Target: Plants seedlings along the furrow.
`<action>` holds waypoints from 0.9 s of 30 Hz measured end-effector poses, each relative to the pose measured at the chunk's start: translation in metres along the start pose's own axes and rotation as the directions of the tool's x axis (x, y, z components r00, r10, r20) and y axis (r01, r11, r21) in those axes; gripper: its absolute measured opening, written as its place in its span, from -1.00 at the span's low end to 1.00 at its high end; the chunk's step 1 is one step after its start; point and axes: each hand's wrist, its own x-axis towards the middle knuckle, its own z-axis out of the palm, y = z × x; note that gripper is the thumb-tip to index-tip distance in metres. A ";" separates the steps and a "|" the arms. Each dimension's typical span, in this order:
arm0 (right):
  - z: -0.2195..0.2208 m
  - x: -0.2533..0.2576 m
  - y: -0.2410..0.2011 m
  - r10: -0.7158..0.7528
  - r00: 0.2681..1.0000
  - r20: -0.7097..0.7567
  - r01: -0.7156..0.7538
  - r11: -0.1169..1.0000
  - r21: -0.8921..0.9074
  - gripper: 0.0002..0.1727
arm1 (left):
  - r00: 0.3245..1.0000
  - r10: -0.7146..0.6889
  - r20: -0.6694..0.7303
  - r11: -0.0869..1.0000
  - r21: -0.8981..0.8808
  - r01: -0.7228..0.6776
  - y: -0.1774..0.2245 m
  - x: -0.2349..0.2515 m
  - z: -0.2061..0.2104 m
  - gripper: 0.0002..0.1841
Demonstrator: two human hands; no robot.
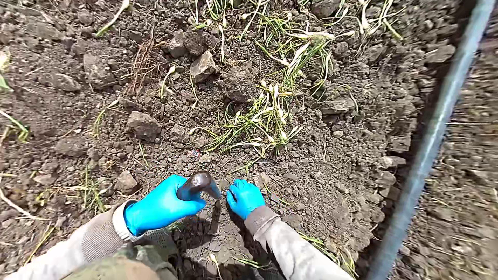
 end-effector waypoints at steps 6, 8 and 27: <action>-0.055 0.047 0.060 0.298 0.953 -0.046 -0.300 0.954 -0.032 -0.57 | 0.968 -0.137 -0.211 0.981 0.109 0.163 -0.018 -0.010 -0.012 -0.72; -0.058 0.051 0.060 0.279 0.960 -0.015 -0.279 0.958 -0.067 -0.61 | 0.961 -0.039 -0.273 0.999 0.010 0.043 -0.007 -0.018 -0.021 -0.74; -0.002 -0.007 -0.025 -0.298 0.910 -0.287 0.338 0.935 0.103 -0.50 | 0.926 0.166 -0.338 0.916 -0.295 -0.272 0.022 -0.024 -0.044 -0.80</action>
